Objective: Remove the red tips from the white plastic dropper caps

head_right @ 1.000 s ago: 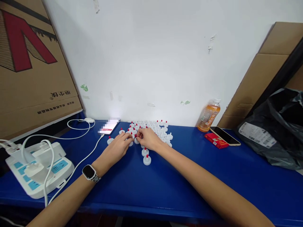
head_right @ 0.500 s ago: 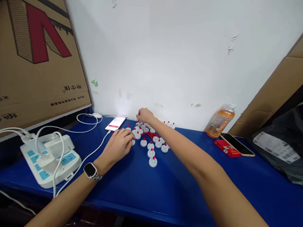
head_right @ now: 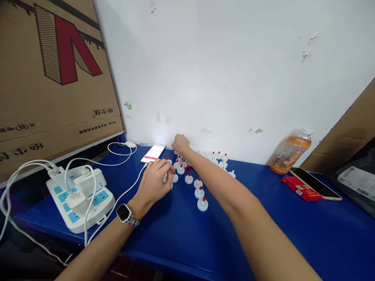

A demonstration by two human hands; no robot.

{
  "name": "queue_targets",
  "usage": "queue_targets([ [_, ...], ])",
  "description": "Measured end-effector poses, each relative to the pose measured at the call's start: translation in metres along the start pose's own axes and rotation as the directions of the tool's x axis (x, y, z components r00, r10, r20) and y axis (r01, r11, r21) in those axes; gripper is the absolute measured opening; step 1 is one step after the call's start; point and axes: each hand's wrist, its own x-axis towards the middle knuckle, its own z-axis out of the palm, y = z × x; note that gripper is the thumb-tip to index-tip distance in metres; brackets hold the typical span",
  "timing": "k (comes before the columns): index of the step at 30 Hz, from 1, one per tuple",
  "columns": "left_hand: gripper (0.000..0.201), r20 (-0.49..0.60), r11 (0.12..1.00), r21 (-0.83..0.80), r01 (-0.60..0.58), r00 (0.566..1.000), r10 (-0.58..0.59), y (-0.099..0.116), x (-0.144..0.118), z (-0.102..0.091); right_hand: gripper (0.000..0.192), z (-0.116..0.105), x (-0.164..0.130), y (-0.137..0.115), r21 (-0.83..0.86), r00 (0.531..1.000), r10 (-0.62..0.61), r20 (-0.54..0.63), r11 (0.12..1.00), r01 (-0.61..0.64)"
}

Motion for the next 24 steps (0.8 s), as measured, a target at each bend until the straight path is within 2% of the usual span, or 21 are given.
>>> queue_targets([
  [4,0.016,-0.014,0.999,-0.037,0.039,0.999,-0.040,0.000,0.001,0.000,0.025,-0.015,-0.014,0.022,0.031,0.997,-0.058,-0.058,0.998,0.060],
  [8,0.016,-0.037,0.996,-0.033,0.082,0.996,-0.083,0.000,0.001,0.001,0.024,-0.018,-0.016,0.037,0.017,0.998,-0.049,-0.039,0.999,0.049],
  [17,0.017,0.030,0.996,-0.030,0.090,0.996,-0.089,-0.006,0.001,0.004,0.035,0.005,0.011,0.017,0.063,1.000,-0.024,0.006,0.998,0.024],
  [24,0.017,0.021,0.993,-0.049,0.107,0.994,-0.106,-0.004,0.001,0.004,0.033,0.009,0.012,0.029,0.063,1.000,0.011,-0.026,0.998,-0.009],
])
